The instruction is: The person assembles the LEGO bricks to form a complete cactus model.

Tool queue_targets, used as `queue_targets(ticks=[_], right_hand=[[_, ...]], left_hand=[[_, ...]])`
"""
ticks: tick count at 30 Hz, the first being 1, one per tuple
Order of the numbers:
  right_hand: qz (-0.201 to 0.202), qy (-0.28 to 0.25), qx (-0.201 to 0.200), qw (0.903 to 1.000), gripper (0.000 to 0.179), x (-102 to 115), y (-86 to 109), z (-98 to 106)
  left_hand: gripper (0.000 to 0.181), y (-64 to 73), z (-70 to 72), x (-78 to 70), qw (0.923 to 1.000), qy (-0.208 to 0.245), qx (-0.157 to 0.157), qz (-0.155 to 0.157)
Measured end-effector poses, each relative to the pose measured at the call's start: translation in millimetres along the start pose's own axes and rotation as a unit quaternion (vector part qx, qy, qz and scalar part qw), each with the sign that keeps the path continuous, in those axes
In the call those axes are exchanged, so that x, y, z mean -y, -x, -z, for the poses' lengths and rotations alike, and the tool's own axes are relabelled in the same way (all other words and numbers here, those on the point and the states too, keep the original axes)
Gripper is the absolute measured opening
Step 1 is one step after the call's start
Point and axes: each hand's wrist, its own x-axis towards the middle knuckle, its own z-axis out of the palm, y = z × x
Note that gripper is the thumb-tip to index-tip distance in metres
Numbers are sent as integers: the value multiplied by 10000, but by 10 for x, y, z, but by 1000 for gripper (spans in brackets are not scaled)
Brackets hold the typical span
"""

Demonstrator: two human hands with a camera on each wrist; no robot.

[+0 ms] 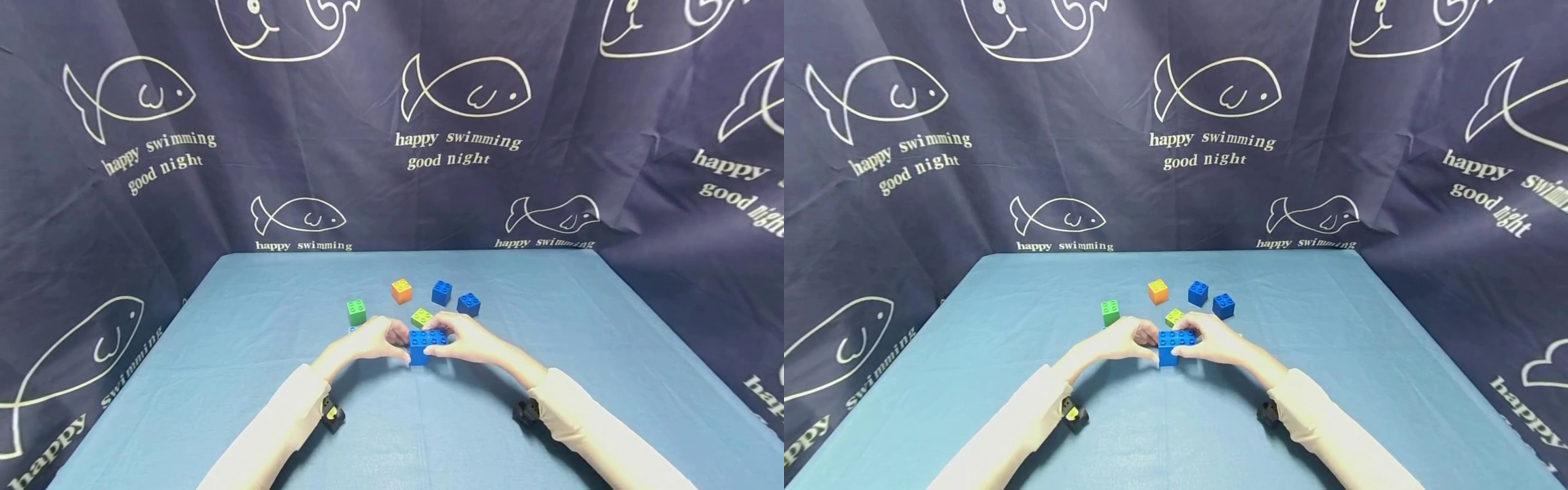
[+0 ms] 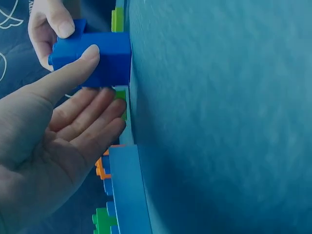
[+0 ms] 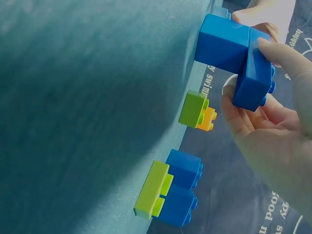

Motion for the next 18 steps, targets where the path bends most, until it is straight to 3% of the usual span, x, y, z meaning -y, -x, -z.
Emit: queue_targets(ticks=[6, 15, 18], right_hand=[[-25, -48, 87, 9999, 36, -2, 9, 14], [-167, -18, 122, 9998, 36, 4, 19, 20], [-210, -12, 136, 9997, 36, 2, 28, 19]], left_hand=[[28, -35, 74, 12, 9998, 0, -96, -186], [33, -105, 172, 27, 9995, 85, -315, -27], [32, -131, 183, 41, 9987, 187, -455, -115]])
